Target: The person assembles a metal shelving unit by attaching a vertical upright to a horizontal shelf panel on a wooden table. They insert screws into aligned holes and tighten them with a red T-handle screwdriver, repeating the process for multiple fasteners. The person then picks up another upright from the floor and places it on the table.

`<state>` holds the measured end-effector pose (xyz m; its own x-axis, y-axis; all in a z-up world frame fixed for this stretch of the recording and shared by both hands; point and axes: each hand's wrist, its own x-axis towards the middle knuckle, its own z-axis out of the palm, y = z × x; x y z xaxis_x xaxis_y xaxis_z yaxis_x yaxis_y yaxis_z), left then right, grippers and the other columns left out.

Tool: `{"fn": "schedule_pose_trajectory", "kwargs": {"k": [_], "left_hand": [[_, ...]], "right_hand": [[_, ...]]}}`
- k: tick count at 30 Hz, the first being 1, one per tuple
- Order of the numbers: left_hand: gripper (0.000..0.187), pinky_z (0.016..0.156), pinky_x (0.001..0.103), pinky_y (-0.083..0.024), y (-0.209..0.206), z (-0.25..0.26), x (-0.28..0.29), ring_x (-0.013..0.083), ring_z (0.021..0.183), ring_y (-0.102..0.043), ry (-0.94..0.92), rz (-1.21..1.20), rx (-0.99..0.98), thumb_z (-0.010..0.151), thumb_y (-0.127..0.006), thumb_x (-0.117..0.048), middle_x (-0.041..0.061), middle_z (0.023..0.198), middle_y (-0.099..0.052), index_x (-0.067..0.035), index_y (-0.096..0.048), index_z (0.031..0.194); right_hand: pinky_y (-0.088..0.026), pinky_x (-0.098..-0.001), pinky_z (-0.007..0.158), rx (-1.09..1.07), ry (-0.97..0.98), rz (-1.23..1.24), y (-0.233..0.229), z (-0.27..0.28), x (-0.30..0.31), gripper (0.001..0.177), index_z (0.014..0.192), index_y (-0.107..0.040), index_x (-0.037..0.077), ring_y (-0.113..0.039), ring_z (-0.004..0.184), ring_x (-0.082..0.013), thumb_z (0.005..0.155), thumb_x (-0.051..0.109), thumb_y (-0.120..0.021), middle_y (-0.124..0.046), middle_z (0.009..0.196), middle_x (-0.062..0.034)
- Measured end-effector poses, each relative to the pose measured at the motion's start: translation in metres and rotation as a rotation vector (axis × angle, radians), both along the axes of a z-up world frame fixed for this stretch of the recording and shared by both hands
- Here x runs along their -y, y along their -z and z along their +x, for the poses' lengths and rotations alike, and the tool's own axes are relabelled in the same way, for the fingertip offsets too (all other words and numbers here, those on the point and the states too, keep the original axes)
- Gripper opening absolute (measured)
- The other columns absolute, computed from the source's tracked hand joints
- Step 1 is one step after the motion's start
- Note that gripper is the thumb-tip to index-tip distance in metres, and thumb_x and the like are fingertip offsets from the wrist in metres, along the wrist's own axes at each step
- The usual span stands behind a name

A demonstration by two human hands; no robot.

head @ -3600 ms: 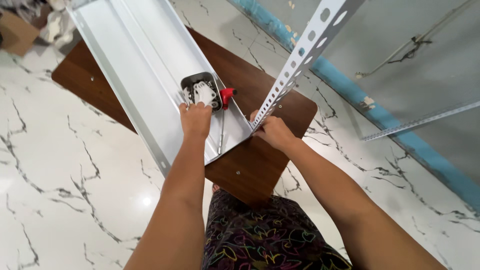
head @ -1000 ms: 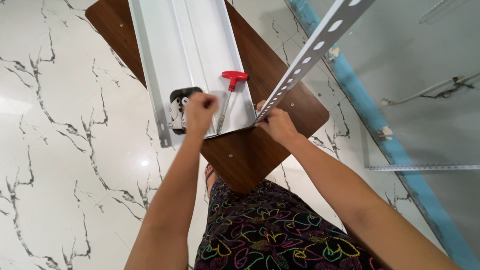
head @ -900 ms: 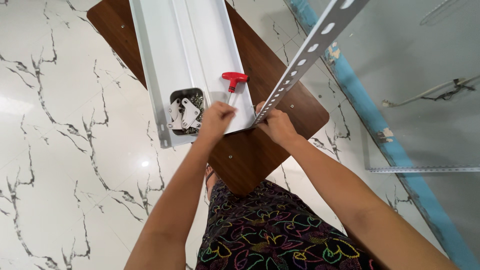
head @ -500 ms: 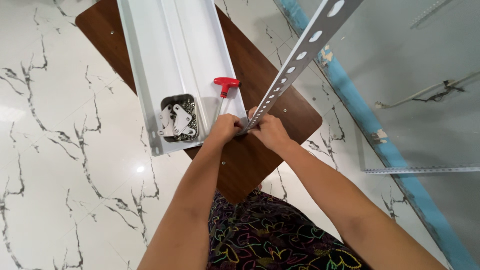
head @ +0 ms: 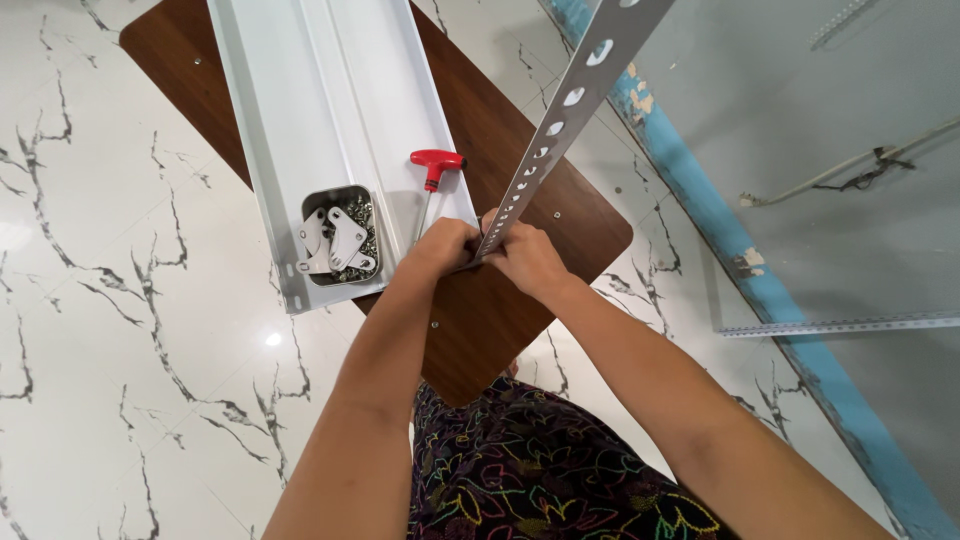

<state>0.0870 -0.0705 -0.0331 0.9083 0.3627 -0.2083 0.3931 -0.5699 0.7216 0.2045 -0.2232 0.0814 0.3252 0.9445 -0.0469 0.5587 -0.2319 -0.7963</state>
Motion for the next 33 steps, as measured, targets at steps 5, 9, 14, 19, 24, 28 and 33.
{"fn": "schedule_pose_trajectory", "kwargs": {"k": [5,9,14,19,24,28,33], "left_hand": [[0.020,0.076,0.039,-0.056,-0.004,-0.004,0.004,0.0314,0.083,-0.072,-0.039,-0.044,0.067,0.075,-0.074,-0.004,0.016,0.090,-0.075,-0.009,-0.078,0.094],[0.022,0.077,0.039,-0.057,-0.011,-0.013,0.006,0.0306,0.084,-0.073,-0.094,-0.179,-0.048,0.082,-0.070,-0.007,0.014,0.092,-0.075,-0.010,-0.077,0.102],[0.032,0.078,0.039,-0.056,-0.022,-0.032,0.019,0.0306,0.085,-0.074,-0.047,-0.254,0.059,0.072,-0.076,-0.009,0.014,0.092,-0.075,-0.008,-0.074,0.104],[0.016,0.077,0.047,-0.054,-0.035,-0.039,0.058,0.0403,0.087,-0.068,-0.237,0.019,0.186,0.086,-0.075,-0.018,0.020,0.091,-0.072,-0.007,-0.077,0.097],[0.012,0.077,0.048,-0.054,-0.044,-0.038,0.062,0.0410,0.087,-0.068,-0.296,0.047,0.224,0.089,-0.071,-0.017,0.019,0.091,-0.072,-0.010,-0.077,0.097],[0.013,0.077,0.049,-0.053,-0.045,-0.037,0.062,0.0418,0.087,-0.067,-0.305,0.042,0.153,0.090,-0.072,-0.019,0.020,0.091,-0.071,-0.009,-0.077,0.097],[0.014,0.080,0.048,-0.054,-0.041,-0.036,0.062,0.0408,0.089,-0.068,-0.306,0.054,0.203,0.091,-0.069,-0.017,0.019,0.093,-0.072,-0.008,-0.077,0.098]], "right_hand": [[-0.057,-0.0376,0.077,0.006,-0.006,-0.048,0.000,0.002,0.000,0.038,0.107,-0.055,0.009,-0.073,0.083,-0.0274,0.080,0.005,-0.081,-0.071,0.092,-0.0098],[-0.056,-0.0381,0.076,0.020,-0.007,-0.083,-0.002,0.001,0.000,0.035,0.106,-0.058,0.008,-0.072,0.084,-0.0269,0.080,0.005,-0.081,-0.071,0.093,-0.0089],[-0.057,-0.0374,0.077,0.040,-0.041,-0.019,-0.001,0.002,0.000,0.035,0.106,-0.060,0.008,-0.072,0.084,-0.0267,0.078,0.005,-0.082,-0.070,0.099,-0.0084],[-0.058,-0.0364,0.078,0.011,-0.038,0.003,-0.001,0.003,0.000,0.038,0.108,-0.059,0.009,-0.073,0.085,-0.0260,0.077,0.005,-0.081,-0.071,0.098,-0.0086],[-0.057,-0.0368,0.079,-0.003,-0.043,-0.084,-0.003,0.007,0.000,0.035,0.108,-0.058,0.010,-0.073,0.087,-0.0252,0.080,0.006,-0.080,-0.073,0.091,-0.0080],[-0.058,-0.0366,0.081,-0.018,-0.043,-0.106,-0.003,0.007,-0.001,0.035,0.108,-0.057,0.011,-0.074,0.090,-0.0245,0.082,0.006,-0.080,-0.074,0.092,-0.0077],[-0.058,-0.0363,0.081,-0.014,-0.036,-0.047,0.002,0.007,0.001,0.038,0.112,-0.058,0.010,-0.074,0.091,-0.0252,0.081,0.006,-0.080,-0.073,0.098,-0.0092]]}}
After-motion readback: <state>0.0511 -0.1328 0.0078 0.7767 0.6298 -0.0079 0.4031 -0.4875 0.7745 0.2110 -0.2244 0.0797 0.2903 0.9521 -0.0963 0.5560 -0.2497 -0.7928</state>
